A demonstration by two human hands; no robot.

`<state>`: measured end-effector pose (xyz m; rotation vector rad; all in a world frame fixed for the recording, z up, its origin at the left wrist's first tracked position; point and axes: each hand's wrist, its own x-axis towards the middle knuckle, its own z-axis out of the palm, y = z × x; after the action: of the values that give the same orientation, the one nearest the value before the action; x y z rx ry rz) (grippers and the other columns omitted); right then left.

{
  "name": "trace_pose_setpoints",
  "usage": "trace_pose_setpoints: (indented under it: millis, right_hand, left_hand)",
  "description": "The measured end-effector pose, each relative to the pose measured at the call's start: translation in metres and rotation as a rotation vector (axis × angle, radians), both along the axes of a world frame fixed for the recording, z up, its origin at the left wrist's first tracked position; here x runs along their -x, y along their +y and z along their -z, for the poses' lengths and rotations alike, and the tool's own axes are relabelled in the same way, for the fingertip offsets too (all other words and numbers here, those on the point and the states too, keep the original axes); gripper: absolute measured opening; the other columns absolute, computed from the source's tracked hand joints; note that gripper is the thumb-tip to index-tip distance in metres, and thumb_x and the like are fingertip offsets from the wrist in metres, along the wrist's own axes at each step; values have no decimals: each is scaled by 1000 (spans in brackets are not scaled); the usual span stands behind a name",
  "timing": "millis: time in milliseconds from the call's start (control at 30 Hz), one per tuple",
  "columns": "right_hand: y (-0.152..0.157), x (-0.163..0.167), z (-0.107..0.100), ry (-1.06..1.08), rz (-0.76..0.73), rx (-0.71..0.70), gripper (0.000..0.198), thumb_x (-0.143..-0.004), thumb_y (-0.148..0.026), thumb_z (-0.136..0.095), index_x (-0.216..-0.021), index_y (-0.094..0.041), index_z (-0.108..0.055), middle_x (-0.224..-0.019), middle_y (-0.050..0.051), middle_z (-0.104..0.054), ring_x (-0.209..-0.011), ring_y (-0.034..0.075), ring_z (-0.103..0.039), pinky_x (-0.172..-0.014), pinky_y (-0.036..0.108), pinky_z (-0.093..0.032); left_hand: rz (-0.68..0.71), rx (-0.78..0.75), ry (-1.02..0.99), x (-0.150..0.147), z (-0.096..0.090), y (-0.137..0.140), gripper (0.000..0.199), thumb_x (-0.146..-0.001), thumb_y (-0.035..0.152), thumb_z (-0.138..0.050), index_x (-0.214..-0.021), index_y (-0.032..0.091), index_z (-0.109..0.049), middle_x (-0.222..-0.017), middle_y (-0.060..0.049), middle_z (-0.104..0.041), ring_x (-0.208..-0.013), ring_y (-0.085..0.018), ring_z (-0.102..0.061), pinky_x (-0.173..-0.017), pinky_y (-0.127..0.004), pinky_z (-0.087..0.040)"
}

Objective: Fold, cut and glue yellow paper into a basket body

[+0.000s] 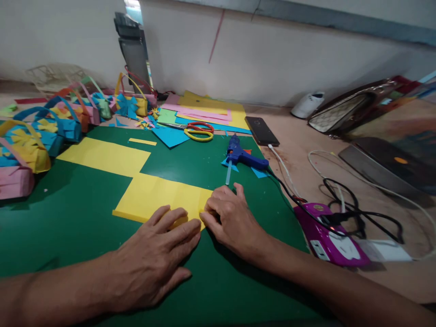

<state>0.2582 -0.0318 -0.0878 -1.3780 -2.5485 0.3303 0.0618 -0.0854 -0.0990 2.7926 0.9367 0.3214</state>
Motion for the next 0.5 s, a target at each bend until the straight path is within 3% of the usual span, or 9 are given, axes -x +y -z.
trace_pose_setpoints:
  millis: [133,267,500]
  right_hand:
    - [4,-2,1,19,6,-7,16,-82,-19,-58,-68,-18,-53,-75,0,-61,-81,19,-50,-91,45,-20]
    - [8,-3,0,-67,2,-121,12,-85,-19,-56,-73,-17,-57,-78,3,-62,-82,20,-51,-93,47,-21]
    - [-12,-10,-3,-244,-252,-370,26,-88,-9,-41,-91,-19,-65,-83,6,-61,-85,22,-51,-97,53,-20]
  left_hand:
    - [2,-68,17,1,2,-1,38,-91,29,-47,-127,14,-47,-134,-8,-50,-123,-32,-34,-103,-53,-26]
    - [6,-49,18,1,3,-1,40,-91,31,-48,-127,14,-47,-135,-9,-50,-120,-33,-38,-103,-55,-27]
    - [7,-45,20,0,1,2,42,-89,35,-51,-126,14,-48,-131,-12,-52,-119,-33,-40,-103,-55,-28]
